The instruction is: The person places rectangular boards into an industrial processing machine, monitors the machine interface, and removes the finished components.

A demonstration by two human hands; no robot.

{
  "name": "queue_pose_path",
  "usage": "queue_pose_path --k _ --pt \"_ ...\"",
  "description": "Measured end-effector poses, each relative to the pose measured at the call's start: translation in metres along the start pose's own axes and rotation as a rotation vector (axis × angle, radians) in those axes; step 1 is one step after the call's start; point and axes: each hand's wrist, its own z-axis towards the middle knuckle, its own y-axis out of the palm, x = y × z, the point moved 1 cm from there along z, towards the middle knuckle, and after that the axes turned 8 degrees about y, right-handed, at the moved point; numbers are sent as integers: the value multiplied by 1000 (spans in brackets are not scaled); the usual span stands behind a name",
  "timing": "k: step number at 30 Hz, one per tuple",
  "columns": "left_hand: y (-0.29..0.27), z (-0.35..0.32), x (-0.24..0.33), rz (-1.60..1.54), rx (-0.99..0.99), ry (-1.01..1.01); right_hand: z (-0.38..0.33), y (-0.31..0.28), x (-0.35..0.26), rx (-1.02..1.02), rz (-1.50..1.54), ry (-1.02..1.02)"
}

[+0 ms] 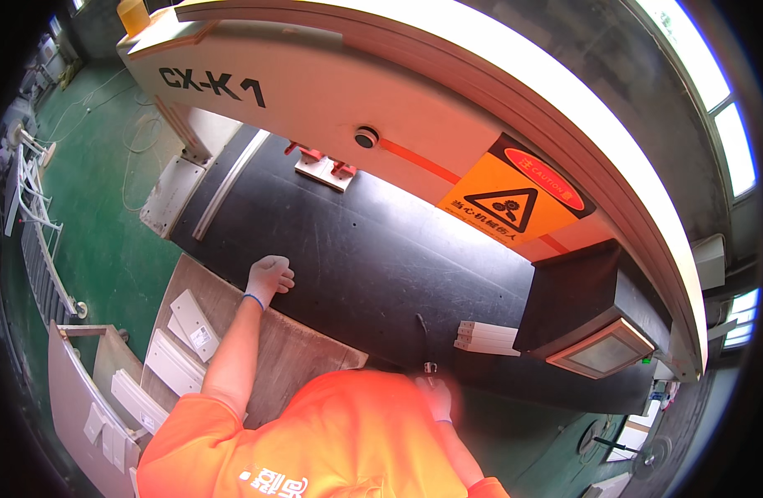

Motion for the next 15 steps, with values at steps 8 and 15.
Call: queue_pose_path --k 8,15 --pt "-1 0 1 2 -9 8 2 4 1 -9 -24 -41" --pt "-2 1 -1 14 0 2 1 1 -3 -39 -35 -36"
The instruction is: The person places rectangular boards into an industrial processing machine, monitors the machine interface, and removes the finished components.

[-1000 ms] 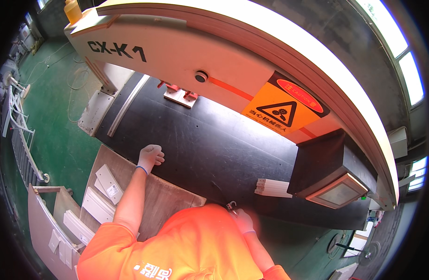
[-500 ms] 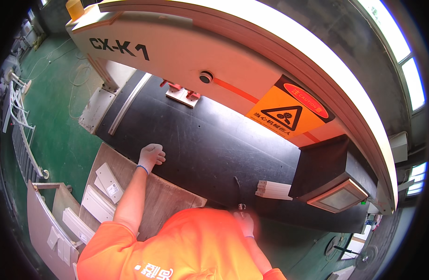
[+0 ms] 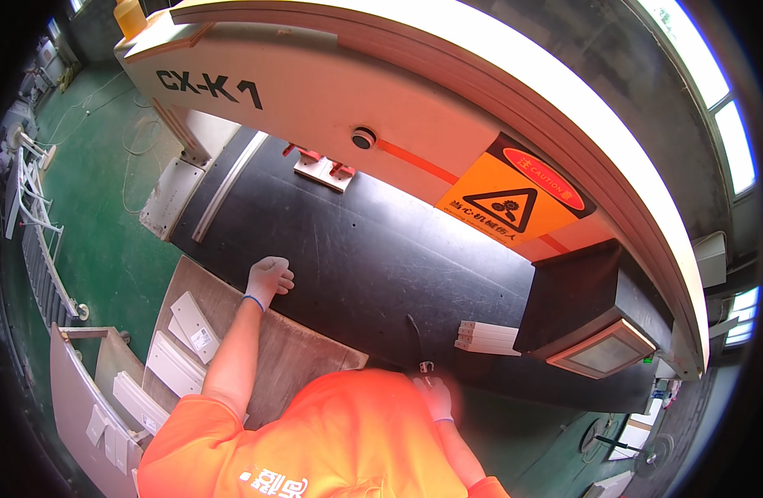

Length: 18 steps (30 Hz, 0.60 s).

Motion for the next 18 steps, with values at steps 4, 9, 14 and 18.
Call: queue_pose_path --k 4,9,14,18 --pt "1 1 0 -1 -4 -3 -6 -4 -10 -35 -82 -28" --pt "0 0 1 0 3 -2 -9 -6 -16 -6 -33 22" --pt "1 2 2 17 -5 -10 0 -1 -4 -16 -43 9" --pt "4 7 5 27 -28 -22 -3 -5 -11 -32 -46 14"
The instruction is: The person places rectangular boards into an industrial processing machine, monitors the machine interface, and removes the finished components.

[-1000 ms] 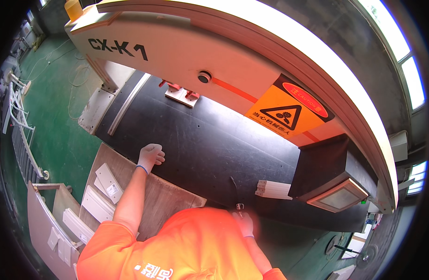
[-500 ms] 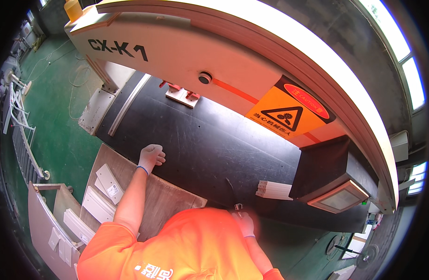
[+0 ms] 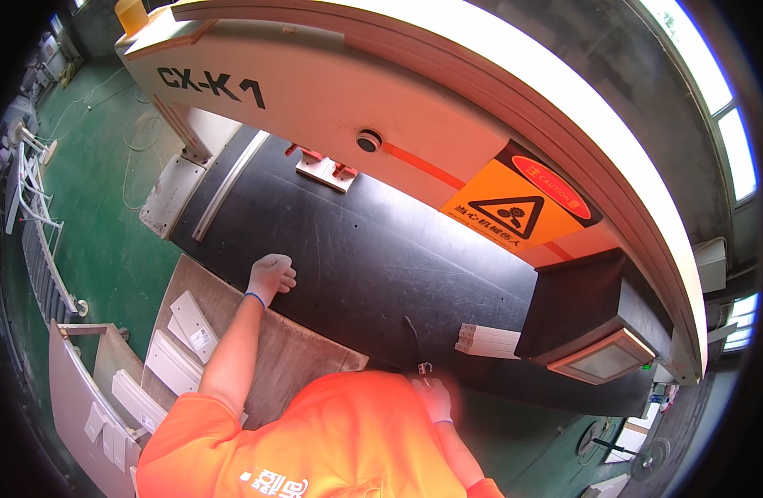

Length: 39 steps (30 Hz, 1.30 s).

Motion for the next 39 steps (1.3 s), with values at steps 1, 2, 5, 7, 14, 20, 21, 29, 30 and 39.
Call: queue_pose_path --k 1,2,5,7,14,20,21,29,30,39 --pt "1 1 2 4 -2 8 0 0 1 -2 1 2" --pt "3 1 4 8 -4 16 0 0 0 6 9 2" --pt "9 3 8 16 -4 15 -1 -1 -2 28 10 1" --pt "12 6 10 12 -17 26 -1 -1 -2 38 -22 2" --pt "42 41 21 264 108 360 8 3 10 36 13 -30" --pt "84 118 67 846 444 591 0 -8 -3 18 18 0" --pt "93 128 80 905 478 612 -8 -14 -12 8 28 21" --pt "128 187 141 1161 295 136 -12 -26 -10 36 74 97" --pt "133 189 142 1207 260 128 -13 -27 -11 39 81 102" --pt "143 146 137 1163 275 128 16 -22 -97 -112 52 -160"
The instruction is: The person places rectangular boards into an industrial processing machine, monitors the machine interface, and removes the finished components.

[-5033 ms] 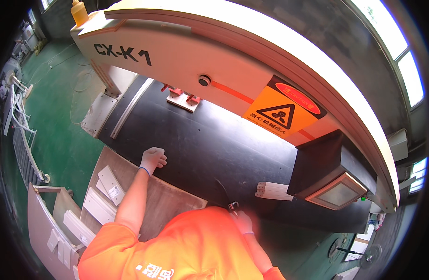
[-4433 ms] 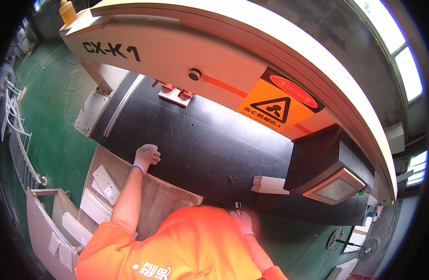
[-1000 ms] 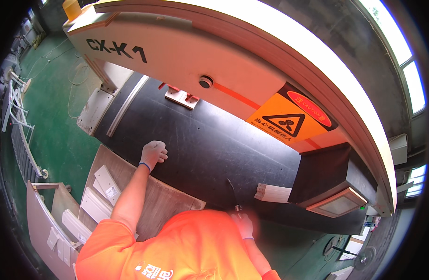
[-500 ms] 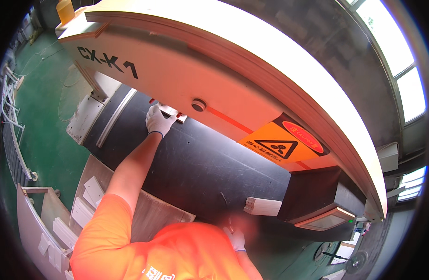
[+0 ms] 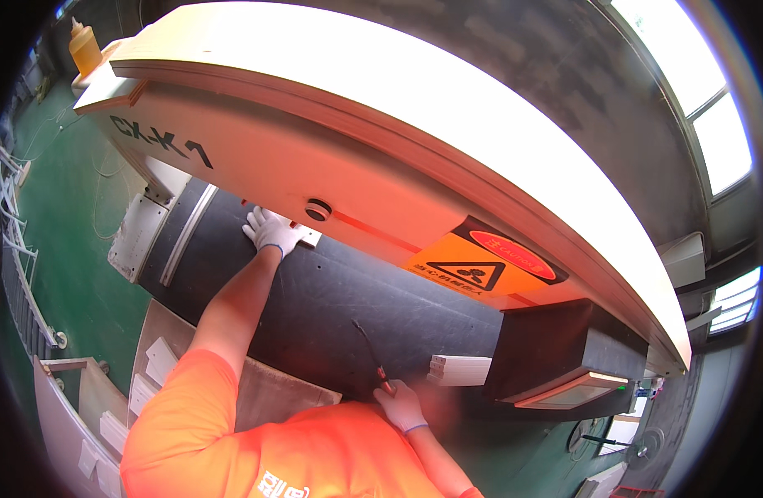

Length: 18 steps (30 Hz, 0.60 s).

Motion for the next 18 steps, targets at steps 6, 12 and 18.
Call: queue_pose_path --k 6,12,18 --pt "73 -135 -44 19 49 202 35 2 -77 -36 222 -112" --pt "116 -287 -74 -47 197 459 42 31 -79 -81 482 -43" --pt "105 -329 -87 -323 -110 431 -2 28 -43 -78 698 63"
